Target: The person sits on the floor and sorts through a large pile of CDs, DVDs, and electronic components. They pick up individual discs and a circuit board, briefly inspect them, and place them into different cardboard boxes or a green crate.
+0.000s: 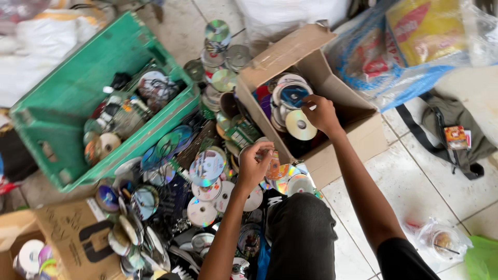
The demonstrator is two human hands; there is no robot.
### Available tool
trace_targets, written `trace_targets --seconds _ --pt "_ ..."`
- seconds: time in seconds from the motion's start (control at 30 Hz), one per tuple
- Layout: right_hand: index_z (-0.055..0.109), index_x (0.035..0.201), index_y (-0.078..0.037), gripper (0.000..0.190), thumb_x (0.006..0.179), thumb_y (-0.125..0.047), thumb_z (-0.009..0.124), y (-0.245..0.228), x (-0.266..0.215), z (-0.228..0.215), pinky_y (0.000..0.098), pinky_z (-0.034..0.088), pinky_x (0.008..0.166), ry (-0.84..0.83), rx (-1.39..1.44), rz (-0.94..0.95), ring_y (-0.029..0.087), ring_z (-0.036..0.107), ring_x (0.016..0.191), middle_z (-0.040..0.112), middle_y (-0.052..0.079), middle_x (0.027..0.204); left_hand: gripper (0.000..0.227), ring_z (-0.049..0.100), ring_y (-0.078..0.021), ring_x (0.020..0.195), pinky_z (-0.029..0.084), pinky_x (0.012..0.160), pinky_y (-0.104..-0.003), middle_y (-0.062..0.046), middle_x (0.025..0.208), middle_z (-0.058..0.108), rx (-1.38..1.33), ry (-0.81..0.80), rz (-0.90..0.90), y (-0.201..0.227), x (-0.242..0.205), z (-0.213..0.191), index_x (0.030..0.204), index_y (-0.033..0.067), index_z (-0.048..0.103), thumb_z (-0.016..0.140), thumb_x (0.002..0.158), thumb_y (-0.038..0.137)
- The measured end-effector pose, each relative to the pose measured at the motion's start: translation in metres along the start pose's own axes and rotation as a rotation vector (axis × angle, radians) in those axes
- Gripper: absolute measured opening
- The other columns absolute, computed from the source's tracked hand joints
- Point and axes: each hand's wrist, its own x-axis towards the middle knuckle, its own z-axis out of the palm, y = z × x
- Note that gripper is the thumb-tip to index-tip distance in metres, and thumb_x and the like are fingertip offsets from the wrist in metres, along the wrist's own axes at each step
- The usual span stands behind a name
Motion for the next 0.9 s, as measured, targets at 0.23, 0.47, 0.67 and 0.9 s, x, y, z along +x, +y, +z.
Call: trace_targets --seconds 0.23,0.47,0.67,0.9 --pt "0.072 0.122 -0.003 0.025 0.097 0.0 0.07 -0.16 -0.093 -0.033 0.0393 0.058 0.054 -0.167 0.258 -0.279 0.029 0.072 0.074 0.074 0.022 0.094 0.021 0.073 -0.0235 0.08 0.058 0.063 -0.033 -0.013 0.096 0.078 -0.036 0.12 -0.032 0.059 -0.09 -0.095 0.112 0.0081 0.076 0.065 0.094 0.007" --pt "0.076 0.115 -0.003 0.022 0.094 -0.004 0.068 -0.316 -0.196 -0.028 0.0339 0.055 0.05 -0.358 0.264 -0.422 0.021 0.064 0.063 0.075 0.02 0.087 0.022 0.073 -0.0218 0.073 0.057 0.062 -0.034 -0.008 0.088 0.078 0.077 0.279 0.11 0.108 -0.182 -0.192 0.11 0.0134 0.076 0.068 0.093 0.003" --pt "0.078 0.113 -0.002 0.022 0.096 -0.005 0.065 -0.392 -0.267 0.024 0.0309 0.05 0.043 -0.538 0.272 -0.53 0.018 0.063 0.055 0.075 0.02 0.082 0.021 0.074 -0.0304 0.08 0.059 0.066 -0.04 -0.015 0.091 0.078 0.14 0.284 0.106 0.122 -0.255 -0.252 0.112 0.0077 0.075 0.067 0.093 0.003" --pt "0.08 0.107 -0.01 0.02 0.09 -0.006 0.071 -0.393 -0.294 0.106 0.0282 0.05 0.048 -0.624 0.169 -0.59 0.016 0.068 0.06 0.078 0.014 0.082 0.023 0.076 -0.0389 0.091 0.06 0.079 -0.054 -0.011 0.094 0.078 0.245 0.166 -0.236 0.068 -0.288 -0.265 0.113 0.018 0.074 0.068 0.091 0.022"
